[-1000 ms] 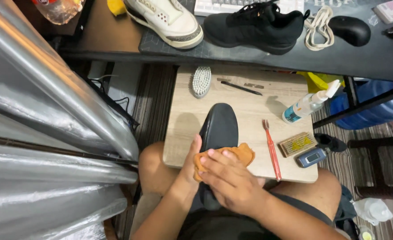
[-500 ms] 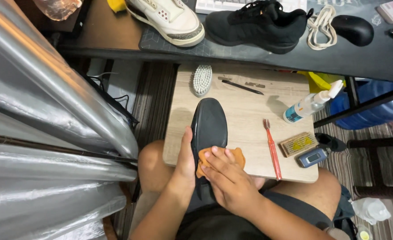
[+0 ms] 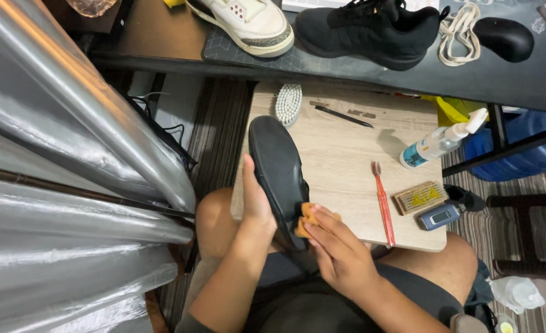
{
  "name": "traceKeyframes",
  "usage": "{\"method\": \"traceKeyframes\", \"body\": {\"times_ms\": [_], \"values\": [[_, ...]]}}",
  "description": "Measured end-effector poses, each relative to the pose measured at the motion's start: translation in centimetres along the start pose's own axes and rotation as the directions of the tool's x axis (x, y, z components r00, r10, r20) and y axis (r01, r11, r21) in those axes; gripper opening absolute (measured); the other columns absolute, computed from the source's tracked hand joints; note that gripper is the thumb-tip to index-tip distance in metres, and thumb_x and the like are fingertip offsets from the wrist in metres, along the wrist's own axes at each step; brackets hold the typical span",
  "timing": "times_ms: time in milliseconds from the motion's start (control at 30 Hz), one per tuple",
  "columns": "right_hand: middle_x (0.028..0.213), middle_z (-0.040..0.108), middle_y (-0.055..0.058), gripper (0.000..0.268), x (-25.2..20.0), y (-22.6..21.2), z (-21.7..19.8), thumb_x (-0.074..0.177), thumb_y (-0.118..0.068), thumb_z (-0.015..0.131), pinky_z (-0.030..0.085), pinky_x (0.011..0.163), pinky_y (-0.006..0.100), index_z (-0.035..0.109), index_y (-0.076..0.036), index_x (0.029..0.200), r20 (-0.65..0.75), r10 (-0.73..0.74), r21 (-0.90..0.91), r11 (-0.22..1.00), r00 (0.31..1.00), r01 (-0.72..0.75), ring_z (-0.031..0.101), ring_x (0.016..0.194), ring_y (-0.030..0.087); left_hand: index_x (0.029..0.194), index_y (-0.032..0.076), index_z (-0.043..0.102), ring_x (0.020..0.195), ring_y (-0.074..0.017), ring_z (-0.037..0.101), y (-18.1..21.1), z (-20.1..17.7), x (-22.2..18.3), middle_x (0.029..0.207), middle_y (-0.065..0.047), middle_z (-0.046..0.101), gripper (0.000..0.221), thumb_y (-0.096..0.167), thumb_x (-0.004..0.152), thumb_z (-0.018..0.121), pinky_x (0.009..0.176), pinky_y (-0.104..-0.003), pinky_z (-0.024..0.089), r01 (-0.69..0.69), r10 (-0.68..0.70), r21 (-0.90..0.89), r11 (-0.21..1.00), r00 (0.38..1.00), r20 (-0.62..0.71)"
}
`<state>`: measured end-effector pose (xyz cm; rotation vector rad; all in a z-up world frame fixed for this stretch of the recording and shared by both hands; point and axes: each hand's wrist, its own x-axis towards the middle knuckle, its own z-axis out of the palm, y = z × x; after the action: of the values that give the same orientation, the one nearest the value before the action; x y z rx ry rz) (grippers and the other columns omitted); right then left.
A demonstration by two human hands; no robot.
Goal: The person cleans the sole and side of a black shoe by applying a spray, scrubbing it with a toothbrush and a larger brush, and wiping it with a cloth.
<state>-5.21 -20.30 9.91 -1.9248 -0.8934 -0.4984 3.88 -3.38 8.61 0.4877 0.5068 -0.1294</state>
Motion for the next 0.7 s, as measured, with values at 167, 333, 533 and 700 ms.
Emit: {"method": "traceKeyframes", "body": {"times_ms": [167,333,533,700], "values": [[0.149,0.053,0.024,0.035,0.0,2.1,0.8,0.100,0.000,0.059,0.040,0.123,0.057,0.061,0.000,0.135,0.128,-0.035,-0.014,0.999,0.991,0.037,0.049,0.144,0.048,0.113,0.004,0.071,0.082,-0.0291,0.067,-1.0,-0.4,-0.6,0.100,-0.017,0.072,0.084,0.080,0.086,0.045,0.073,-0.040,0.056,0.122,-0.125,0.039,0.992,0.990,0.062],[0.136,0.068,0.018,0.036,3.7,3.6,0.1,0.089,0.002,0.064,0.038,0.117,0.052,0.075,-0.005,0.123,-0.005,-0.119,-0.260,0.959,0.993,0.114,0.058,0.132,0.045,0.088,0.013,0.077,0.063,-0.0150,0.073,-0.6,6.3,-6.8,0.076,-0.008,0.076,0.058,0.070,0.090,0.063,0.055,-0.021,0.059,0.107,-0.108,0.018,0.994,0.993,0.040],[0.153,0.052,0.020,0.041,2.6,2.5,0.7,0.099,0.008,0.050,0.028,0.126,0.063,0.061,-0.004,0.137,0.275,-0.128,0.033,0.992,0.953,0.124,0.043,0.149,0.047,0.108,0.007,0.073,0.074,-0.0258,0.071,0.2,1.2,-1.5,0.092,-0.016,0.075,0.072,0.072,0.092,0.049,0.061,-0.035,0.059,0.166,-0.163,0.112,0.980,0.986,-0.033],[0.148,0.056,0.016,0.035,1.9,1.5,0.0,0.101,0.003,0.052,0.046,0.115,0.052,0.061,0.000,0.135,0.375,-0.094,-0.032,0.993,0.922,0.115,0.049,0.143,0.046,0.114,0.003,0.074,0.087,-0.0253,0.071,0.9,4.1,-2.9,0.101,-0.015,0.075,0.063,0.059,0.093,0.053,0.077,-0.034,0.058,0.138,-0.057,0.227,0.964,0.943,-0.329]]}}
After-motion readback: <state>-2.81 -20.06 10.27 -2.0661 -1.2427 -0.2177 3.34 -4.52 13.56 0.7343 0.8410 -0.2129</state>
